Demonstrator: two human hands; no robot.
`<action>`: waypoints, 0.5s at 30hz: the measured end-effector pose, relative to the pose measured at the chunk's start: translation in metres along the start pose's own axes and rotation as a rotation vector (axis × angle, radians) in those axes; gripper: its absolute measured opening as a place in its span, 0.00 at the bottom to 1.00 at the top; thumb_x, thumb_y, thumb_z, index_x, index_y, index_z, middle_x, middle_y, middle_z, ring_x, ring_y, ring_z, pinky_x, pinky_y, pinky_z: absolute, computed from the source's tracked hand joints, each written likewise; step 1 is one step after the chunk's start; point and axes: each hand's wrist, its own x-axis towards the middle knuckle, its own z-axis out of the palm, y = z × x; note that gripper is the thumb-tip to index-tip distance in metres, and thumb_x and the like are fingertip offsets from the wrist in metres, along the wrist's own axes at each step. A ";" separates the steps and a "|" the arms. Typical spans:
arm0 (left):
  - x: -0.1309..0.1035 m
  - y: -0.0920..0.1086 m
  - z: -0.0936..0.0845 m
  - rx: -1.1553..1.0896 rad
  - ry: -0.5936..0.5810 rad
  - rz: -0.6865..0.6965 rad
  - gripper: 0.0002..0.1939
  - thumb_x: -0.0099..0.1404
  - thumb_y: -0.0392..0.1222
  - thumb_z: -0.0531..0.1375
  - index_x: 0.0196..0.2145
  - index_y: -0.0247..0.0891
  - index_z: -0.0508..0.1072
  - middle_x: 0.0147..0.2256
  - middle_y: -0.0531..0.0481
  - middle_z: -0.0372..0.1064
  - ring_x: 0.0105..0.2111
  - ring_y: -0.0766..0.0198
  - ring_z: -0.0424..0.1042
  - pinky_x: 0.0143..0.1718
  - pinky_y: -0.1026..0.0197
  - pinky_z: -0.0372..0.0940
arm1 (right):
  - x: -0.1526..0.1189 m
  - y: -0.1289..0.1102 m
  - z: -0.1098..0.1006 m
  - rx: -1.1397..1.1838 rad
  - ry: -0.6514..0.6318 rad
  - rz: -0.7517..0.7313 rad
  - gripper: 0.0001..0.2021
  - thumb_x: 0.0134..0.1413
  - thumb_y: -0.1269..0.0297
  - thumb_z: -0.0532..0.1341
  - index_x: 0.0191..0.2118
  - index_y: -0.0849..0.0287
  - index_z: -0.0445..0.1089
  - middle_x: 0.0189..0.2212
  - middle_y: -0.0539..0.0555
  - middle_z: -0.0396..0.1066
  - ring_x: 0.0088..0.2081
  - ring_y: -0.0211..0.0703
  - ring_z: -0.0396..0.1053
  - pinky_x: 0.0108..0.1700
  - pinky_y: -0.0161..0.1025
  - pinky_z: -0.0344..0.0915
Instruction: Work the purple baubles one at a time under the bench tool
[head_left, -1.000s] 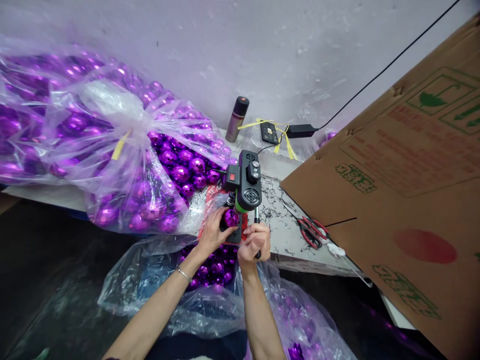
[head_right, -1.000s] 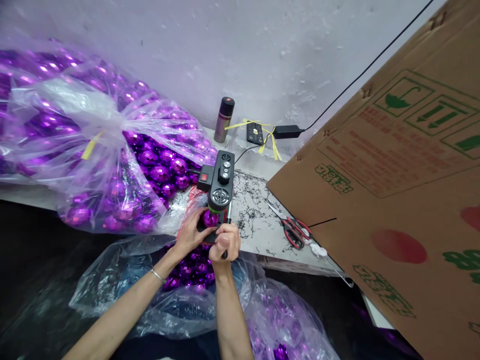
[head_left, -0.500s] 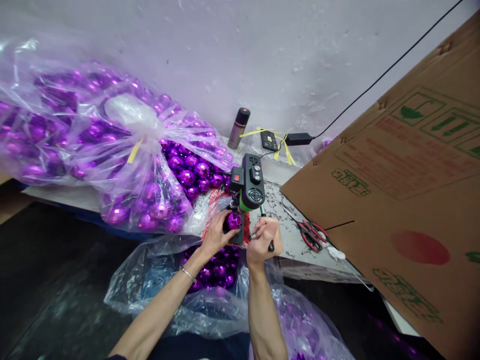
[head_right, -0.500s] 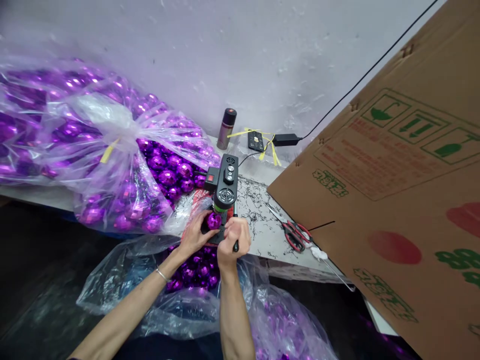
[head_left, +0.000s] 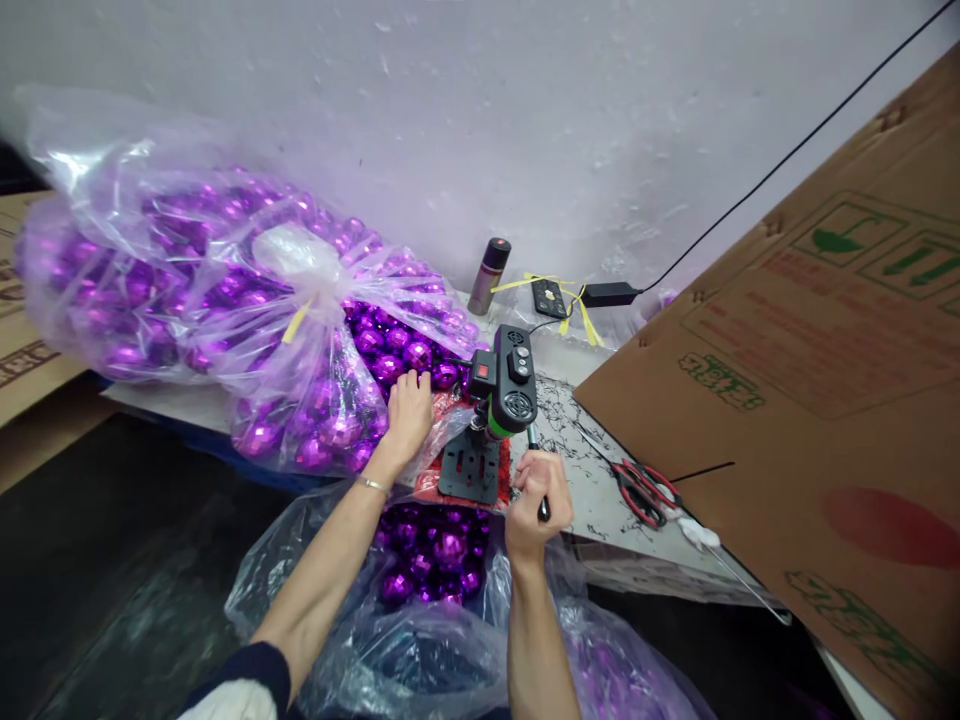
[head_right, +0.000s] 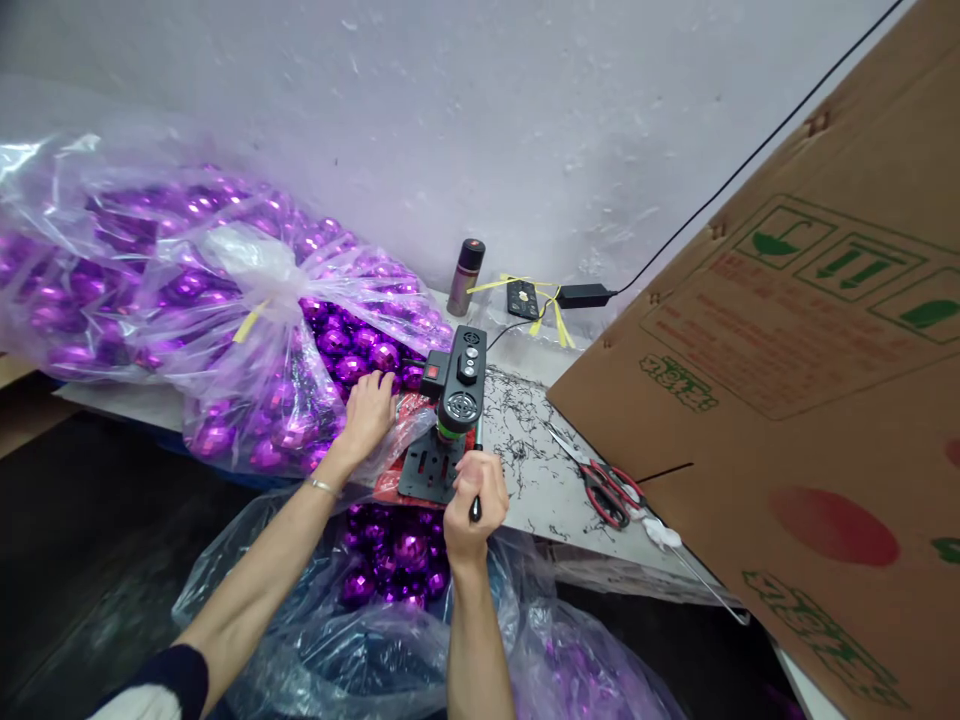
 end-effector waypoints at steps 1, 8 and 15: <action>0.012 -0.001 0.003 0.048 -0.029 -0.022 0.19 0.69 0.31 0.55 0.55 0.31 0.75 0.53 0.25 0.75 0.60 0.34 0.71 0.65 0.32 0.62 | 0.000 0.000 -0.001 -0.003 -0.009 -0.005 0.19 0.74 0.70 0.53 0.26 0.55 0.62 0.26 0.47 0.65 0.30 0.36 0.67 0.33 0.36 0.62; 0.023 0.006 0.005 0.234 -0.155 -0.052 0.24 0.69 0.26 0.53 0.61 0.28 0.71 0.59 0.22 0.71 0.59 0.36 0.73 0.63 0.33 0.63 | -0.001 0.002 -0.004 -0.060 -0.028 0.003 0.18 0.74 0.67 0.52 0.27 0.54 0.62 0.26 0.48 0.66 0.29 0.37 0.67 0.33 0.38 0.62; -0.021 0.010 -0.038 -0.285 -0.093 0.017 0.33 0.68 0.53 0.67 0.64 0.37 0.67 0.59 0.37 0.74 0.58 0.45 0.76 0.62 0.45 0.70 | 0.004 -0.004 -0.003 -0.024 -0.034 0.016 0.18 0.74 0.68 0.53 0.28 0.55 0.63 0.26 0.47 0.66 0.30 0.36 0.67 0.33 0.37 0.62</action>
